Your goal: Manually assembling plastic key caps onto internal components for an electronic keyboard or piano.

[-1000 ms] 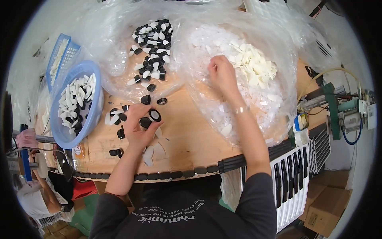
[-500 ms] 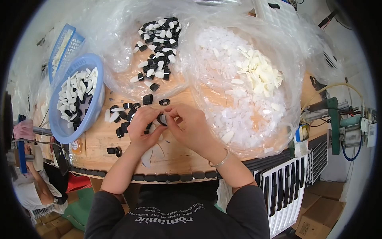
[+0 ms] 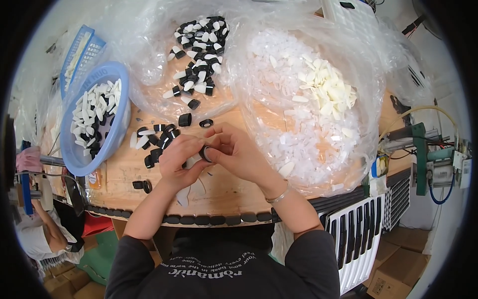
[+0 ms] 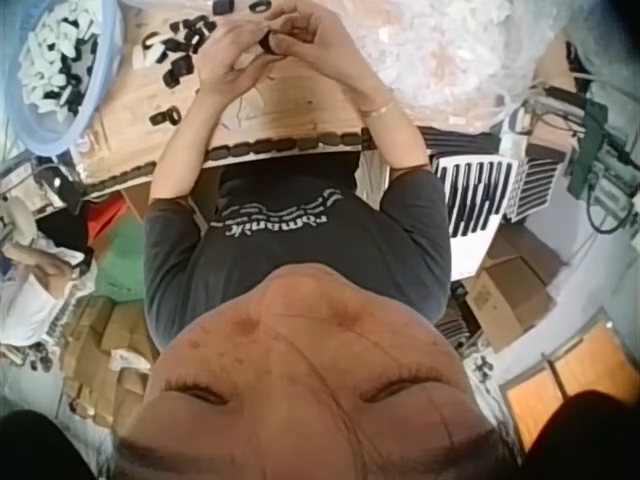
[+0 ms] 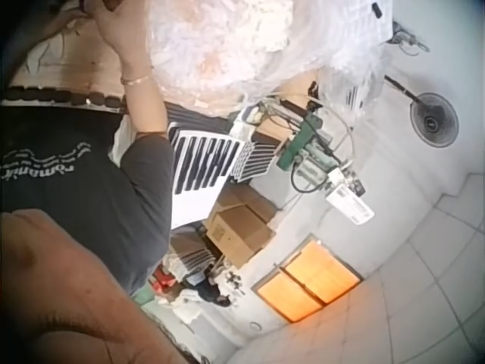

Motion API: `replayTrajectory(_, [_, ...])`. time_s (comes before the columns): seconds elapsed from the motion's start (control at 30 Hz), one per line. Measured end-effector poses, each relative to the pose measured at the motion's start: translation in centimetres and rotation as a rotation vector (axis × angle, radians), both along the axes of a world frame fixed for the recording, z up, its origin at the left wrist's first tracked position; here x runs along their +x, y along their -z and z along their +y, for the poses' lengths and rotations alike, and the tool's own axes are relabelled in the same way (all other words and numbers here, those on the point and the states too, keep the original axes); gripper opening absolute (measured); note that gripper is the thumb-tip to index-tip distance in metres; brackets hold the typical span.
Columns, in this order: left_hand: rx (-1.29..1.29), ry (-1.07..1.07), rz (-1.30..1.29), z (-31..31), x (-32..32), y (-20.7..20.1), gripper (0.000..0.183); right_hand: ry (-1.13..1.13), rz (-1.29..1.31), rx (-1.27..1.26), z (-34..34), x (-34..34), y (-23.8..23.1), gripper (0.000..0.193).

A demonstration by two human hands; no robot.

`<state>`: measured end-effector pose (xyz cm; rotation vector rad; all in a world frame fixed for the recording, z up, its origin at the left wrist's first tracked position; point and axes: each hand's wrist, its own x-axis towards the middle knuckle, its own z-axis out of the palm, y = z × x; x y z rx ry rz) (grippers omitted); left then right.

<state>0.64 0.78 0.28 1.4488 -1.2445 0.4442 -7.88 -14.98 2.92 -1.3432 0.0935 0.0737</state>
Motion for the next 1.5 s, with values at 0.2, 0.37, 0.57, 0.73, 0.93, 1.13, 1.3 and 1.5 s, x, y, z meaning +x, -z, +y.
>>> replayTrajectory(0.2, [0.019, -0.031, 0.023, 0.2, -0.3, 0.3, 0.045, 0.053, -0.04, 0.008, 1.3, 0.0, 1.2, 0.025])
replayTrajectory(0.37, [0.027, -0.031, 0.169, 0.0, 0.3, 1.2, 0.044, 0.118, -0.08, 0.072, 1.8, 0.9, 0.3, 0.026])
replayTrajectory(0.57, [-0.203, 0.34, 0.827, -0.1, -0.1, 2.6, 0.049, 0.238, -0.12, 0.042, 0.8, 0.0, -0.4, 0.03])
replayTrajectory(0.73, [-0.112, 0.266, 0.63, -0.6, -0.2, 1.2, 0.053, 0.426, -0.574, -0.759, 2.0, -0.3, -0.8, 0.039])
replayTrajectory(0.93, [-0.071, 0.236, 0.933, 0.8, 0.8, 2.0, 0.015, 0.404, -0.243, -0.186, 1.2, -0.2, 0.2, 0.025])
replayTrajectory(1.13, [-0.045, 0.296, 1.094, 0.5, 0.7, 0.7, 0.012, 0.341, -0.132, 0.044, 0.7, 0.3, 0.2, 0.023])
replayTrajectory(1.3, [0.207, 0.095, 0.874, 1.7, 1.0, 0.9, 0.01, 0.339, -0.099, -0.029, 1.1, 0.2, 0.1, 0.024])
replayTrajectory(1.5, [0.322, 0.18, 0.909, 2.8, 3.4, 0.8, 0.009, 0.175, -0.011, -0.181, -0.2, 1.8, -0.6, 0.024])
